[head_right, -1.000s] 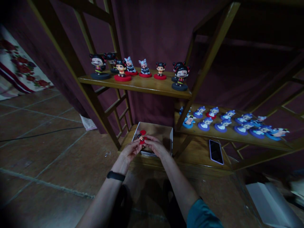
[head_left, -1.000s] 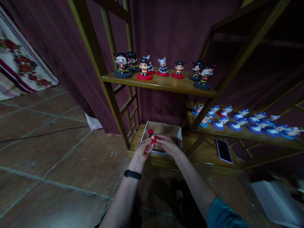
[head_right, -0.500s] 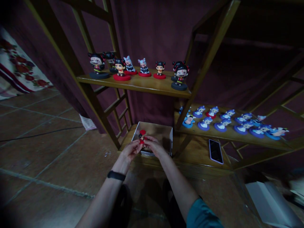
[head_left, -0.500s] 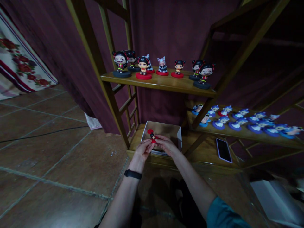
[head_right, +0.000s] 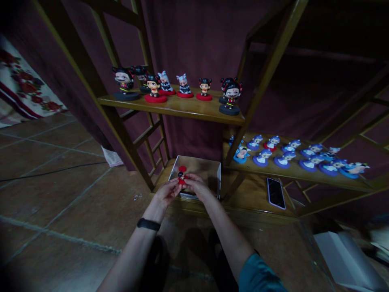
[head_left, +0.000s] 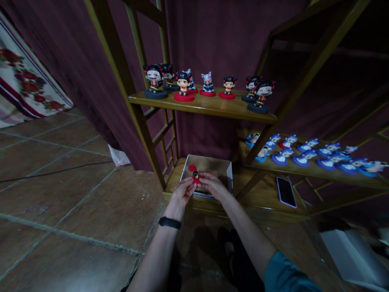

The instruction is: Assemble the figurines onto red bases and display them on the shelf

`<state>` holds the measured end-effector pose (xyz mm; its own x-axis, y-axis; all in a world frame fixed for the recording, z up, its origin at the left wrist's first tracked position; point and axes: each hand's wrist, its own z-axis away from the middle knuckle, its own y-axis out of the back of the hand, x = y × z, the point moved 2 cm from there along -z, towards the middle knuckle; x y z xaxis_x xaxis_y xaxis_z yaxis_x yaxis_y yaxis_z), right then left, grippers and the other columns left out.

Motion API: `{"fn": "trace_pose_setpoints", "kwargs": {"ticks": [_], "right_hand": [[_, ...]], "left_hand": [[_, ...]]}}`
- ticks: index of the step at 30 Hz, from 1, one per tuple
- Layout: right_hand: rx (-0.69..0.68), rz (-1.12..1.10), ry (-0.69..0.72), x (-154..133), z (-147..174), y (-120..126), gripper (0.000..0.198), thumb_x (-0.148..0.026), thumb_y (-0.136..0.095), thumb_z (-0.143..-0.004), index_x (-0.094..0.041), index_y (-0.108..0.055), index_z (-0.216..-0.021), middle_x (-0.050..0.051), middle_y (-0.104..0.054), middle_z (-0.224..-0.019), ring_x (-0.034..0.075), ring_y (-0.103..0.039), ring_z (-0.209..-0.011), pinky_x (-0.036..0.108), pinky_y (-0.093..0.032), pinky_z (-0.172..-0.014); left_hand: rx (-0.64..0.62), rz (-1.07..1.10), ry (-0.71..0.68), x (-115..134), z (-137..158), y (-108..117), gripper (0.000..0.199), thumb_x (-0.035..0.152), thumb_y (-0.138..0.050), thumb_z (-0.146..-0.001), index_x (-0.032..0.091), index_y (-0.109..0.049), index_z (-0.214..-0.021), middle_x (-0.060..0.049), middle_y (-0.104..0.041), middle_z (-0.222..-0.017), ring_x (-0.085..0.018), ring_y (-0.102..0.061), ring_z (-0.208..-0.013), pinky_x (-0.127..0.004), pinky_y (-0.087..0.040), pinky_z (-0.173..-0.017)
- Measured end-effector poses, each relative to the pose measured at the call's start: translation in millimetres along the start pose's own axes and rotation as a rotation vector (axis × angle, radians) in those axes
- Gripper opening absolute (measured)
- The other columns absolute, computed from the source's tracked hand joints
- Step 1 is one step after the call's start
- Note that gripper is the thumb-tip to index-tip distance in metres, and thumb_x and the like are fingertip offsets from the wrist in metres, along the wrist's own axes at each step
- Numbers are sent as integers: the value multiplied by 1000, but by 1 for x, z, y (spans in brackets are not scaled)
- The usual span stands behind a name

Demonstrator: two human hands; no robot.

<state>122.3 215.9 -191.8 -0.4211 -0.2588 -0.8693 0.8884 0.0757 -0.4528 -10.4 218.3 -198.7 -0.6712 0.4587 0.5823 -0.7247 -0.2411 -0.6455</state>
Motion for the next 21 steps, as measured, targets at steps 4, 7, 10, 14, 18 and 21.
{"fn": "trace_pose_setpoints", "kwargs": {"ticks": [4, 7, 10, 14, 18, 21], "right_hand": [[-7, 8, 7, 0, -1, 0, 26, -21, -71, -59, -17, -61, -83, 3, -66, -85, 12, -62, -73, 26, -49, -72], [-5, 4, 13, 0, 0, 0, 25, -20, -70, -59, -17, -61, -82, 3, -65, -84, 13, -62, -73, 27, -50, -72], [-8, -3, 10, 0, 0, 1, 24, -20, -70, -60, -17, -61, -82, 3, -65, -85, 13, -62, -73, 27, -50, -72], [12, 5, 6, 1, 0, 1, 25, -19, -69, -60, -17, -61, -84, 3, -65, -85, 13, -62, -72, 29, -50, -72], [34, 7, 13, 0, 0, 2, 28, -16, -70, -59, -18, -60, -85, 3, -65, -84, 13, -62, -72, 29, -51, -71], [55, 7, 16, 1, -1, 4, 28, -15, -70, -58, -18, -60, -84, 3, -65, -83, 13, -62, -71, 30, -51, -71]], "left_hand": [[4, -12, 7, 0, -2, 1, 10, 1, -57, -72, 10, -58, -78, -4, -62, -61, -8, -59, -48, -20, -53, -54], [3, -27, 4, 0, -3, 2, 10, 2, -56, -73, 10, -57, -79, -3, -61, -61, -8, -58, -48, -20, -52, -53], [-2, -46, 3, -1, -3, 3, 11, 2, -55, -74, 10, -57, -80, -3, -61, -61, -7, -58, -48, -19, -51, -53], [15, -113, -84, -1, -1, 1, 13, 1, -58, -70, 10, -58, -80, -3, -62, -61, -7, -57, -47, -18, -50, -51], [25, -185, -207, -1, 2, -4, 16, -1, -59, -67, 9, -60, -79, -4, -63, -63, -7, -56, -48, -17, -47, -50], [15, -246, -248, -1, 4, -8, 19, -1, -61, -64, 10, -61, -80, -2, -62, -61, -7, -54, -46, -18, -46, -49]]}}
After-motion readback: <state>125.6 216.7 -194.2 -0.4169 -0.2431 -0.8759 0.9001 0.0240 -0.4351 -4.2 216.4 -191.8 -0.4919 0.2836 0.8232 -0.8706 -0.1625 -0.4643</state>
